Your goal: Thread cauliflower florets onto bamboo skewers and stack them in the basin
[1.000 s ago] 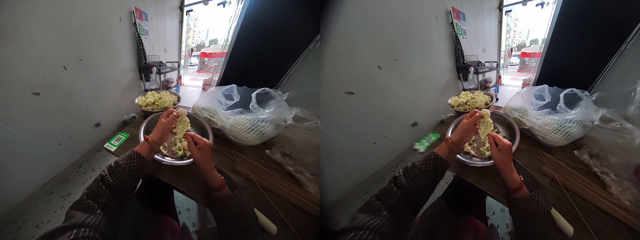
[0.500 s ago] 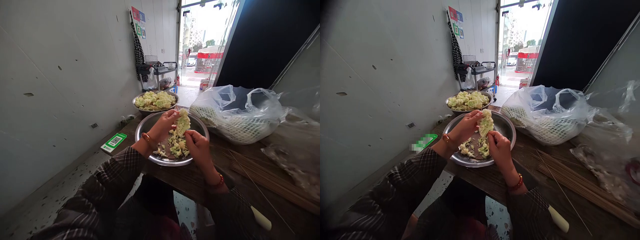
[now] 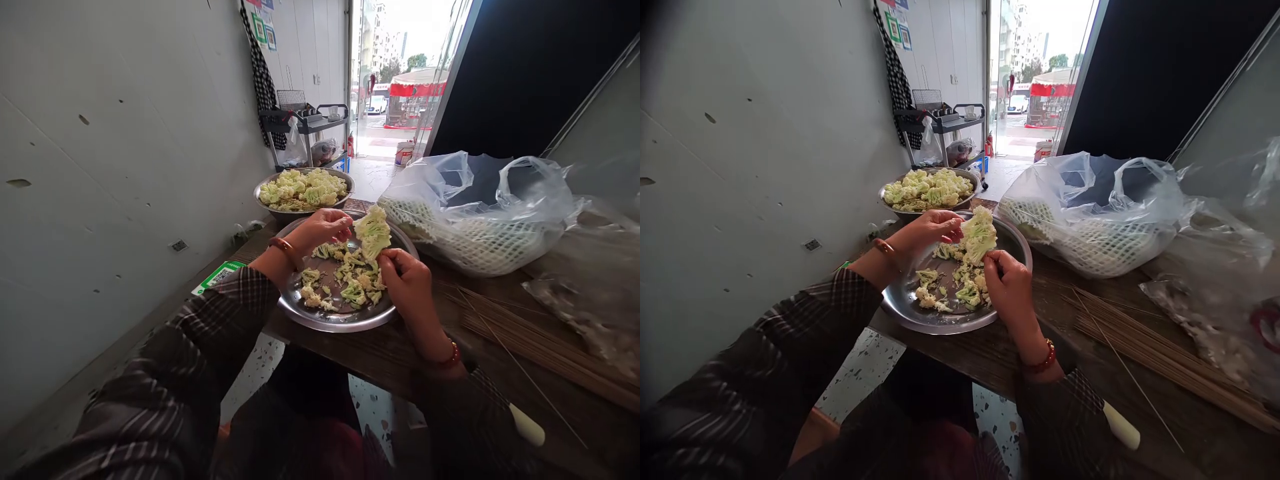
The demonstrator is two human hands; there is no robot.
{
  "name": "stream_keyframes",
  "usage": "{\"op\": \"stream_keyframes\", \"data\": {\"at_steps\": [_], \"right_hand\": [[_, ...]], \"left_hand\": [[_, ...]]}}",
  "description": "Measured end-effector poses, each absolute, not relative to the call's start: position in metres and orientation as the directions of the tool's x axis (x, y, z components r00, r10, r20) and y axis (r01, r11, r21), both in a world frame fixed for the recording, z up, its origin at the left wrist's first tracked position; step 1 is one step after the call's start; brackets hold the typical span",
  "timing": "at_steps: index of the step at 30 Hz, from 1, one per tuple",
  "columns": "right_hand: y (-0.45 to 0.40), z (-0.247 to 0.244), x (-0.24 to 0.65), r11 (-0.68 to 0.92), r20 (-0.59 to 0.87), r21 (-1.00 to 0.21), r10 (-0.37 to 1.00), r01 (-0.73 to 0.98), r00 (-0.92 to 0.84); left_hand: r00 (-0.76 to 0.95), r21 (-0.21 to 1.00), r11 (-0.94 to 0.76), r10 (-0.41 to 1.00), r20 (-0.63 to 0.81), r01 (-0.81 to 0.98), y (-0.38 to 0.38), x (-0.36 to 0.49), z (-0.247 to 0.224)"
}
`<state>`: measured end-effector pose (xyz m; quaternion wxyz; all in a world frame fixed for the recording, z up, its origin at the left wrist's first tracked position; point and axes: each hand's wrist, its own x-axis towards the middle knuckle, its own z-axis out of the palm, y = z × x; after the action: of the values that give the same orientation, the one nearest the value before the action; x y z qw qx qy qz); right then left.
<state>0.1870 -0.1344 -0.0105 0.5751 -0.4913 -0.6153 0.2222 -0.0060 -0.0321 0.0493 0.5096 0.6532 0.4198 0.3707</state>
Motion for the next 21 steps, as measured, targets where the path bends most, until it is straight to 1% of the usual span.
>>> {"op": "stream_keyframes", "data": {"at_steps": [2,5,7,9,12,14,16,18,21], "right_hand": [[-0.134,-0.012,0.188,0.401,0.464,-0.865,0.867,0.301,0.18],[-0.132,-0.015,0.19,0.349,0.369,-0.929,0.895,0.122,0.25],[-0.13,-0.016,0.191,0.339,0.329,-0.941,0.902,0.014,0.28],[-0.129,-0.016,0.191,0.348,0.319,-0.936,0.899,-0.049,0.301],[-0.129,-0.015,0.19,0.352,0.307,-0.931,0.898,-0.095,0.316],[-0.13,-0.013,0.189,0.349,0.3,-0.931,0.897,-0.105,0.324],[-0.131,-0.012,0.188,0.353,0.301,-0.93,0.894,-0.105,0.333],[-0.131,-0.011,0.188,0.357,0.307,-0.929,0.891,-0.098,0.335],[-0.131,-0.012,0.188,0.354,0.311,-0.932,0.891,-0.077,0.332]], "left_hand": [[0.432,0.949,-0.173,0.901,0.044,0.263,-0.027,-0.004,0.044],[0.469,0.894,-0.239,0.882,0.037,0.38,-0.019,-0.001,0.031],[0.476,0.849,-0.282,0.879,0.042,0.446,-0.015,0.002,0.019],[0.504,0.77,-0.349,0.863,0.042,0.534,-0.012,0.004,0.007],[0.576,0.582,-0.499,0.815,0.064,0.642,-0.011,0.006,-0.007],[0.632,0.463,-0.593,0.77,0.085,0.659,-0.011,0.008,-0.013],[0.692,0.389,-0.663,0.717,0.086,0.639,-0.013,0.01,-0.014],[0.752,0.369,-0.712,0.657,0.049,0.598,-0.017,0.011,-0.014],[0.818,0.371,-0.749,0.574,-0.051,0.549,-0.025,0.011,-0.012]]}}
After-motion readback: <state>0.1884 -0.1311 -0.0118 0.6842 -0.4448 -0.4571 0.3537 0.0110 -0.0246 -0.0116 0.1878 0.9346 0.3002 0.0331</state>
